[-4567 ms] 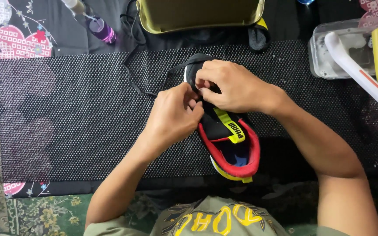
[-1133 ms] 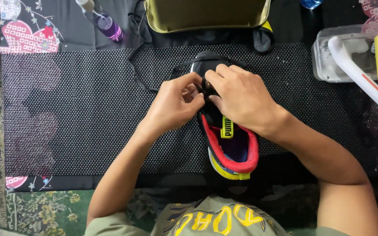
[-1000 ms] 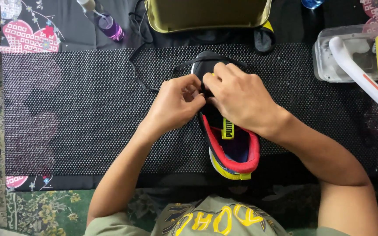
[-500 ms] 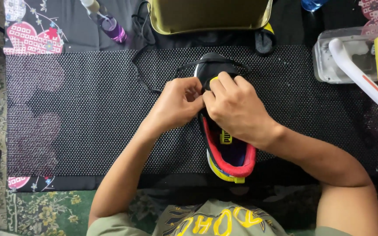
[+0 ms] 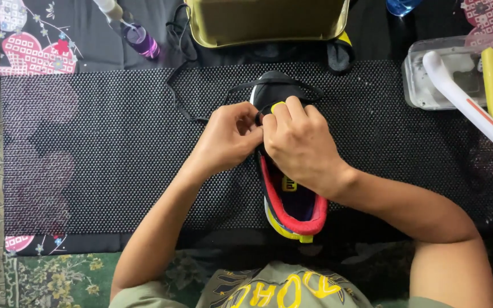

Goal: Wiping a container, inserting an insole into a shoe, and lacing the shoe on a workbench.

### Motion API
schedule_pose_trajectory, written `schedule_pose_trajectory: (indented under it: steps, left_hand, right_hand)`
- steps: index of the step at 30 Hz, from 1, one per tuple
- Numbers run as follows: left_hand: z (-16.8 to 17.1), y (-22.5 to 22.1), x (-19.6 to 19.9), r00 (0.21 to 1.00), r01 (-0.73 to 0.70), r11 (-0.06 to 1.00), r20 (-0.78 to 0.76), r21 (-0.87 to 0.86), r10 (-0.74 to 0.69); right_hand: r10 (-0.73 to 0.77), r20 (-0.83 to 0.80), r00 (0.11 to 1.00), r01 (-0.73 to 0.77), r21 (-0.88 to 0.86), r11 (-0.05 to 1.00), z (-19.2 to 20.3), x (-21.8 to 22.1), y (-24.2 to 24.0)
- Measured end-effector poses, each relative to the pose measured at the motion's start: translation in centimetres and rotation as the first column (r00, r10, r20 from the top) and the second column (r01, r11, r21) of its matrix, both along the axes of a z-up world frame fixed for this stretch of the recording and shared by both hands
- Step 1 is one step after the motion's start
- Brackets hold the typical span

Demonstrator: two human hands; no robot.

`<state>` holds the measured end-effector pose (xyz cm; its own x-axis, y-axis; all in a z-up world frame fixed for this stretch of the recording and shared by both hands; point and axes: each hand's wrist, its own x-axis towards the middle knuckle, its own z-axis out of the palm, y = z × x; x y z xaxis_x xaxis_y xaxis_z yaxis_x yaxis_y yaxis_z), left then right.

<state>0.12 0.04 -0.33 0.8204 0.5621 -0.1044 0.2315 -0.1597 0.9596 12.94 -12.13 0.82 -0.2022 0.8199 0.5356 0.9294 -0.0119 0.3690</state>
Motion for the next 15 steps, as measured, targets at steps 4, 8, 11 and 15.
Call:
schedule_pose_trajectory:
  steps: [4, 8, 11, 15]
  left_hand:
    - [-0.5, 0.1, 0.1, 1.000, -0.006, 1.000, 0.020, -0.021, 0.006]
    - [0.2, -0.2, 0.0, 1.000, 0.002, 1.000, 0.020, -0.016, -0.001]
    - [1.0, -0.5, -0.1, 1.000, -0.013, 1.000, -0.009, 0.018, 0.013]
    - [0.9, -0.7, -0.2, 1.000, -0.021, 1.000, 0.007, 0.022, 0.021]
  right_hand:
    - [-0.033, 0.048, 0.998, 0.032, 0.012, 0.999, -0.1, -0.2, -0.2]
    - [-0.067, 0.087, 0.994, 0.065, 0.031, 0.997, 0.0, -1.0, -0.2]
    - [-0.083, 0.086, 0.993, 0.086, -0.031, 0.996, 0.1, -1.3, -0.8]
    - [-0.117, 0.078, 0.990, 0.124, -0.087, 0.988, -0.5, -1.0, -1.6]
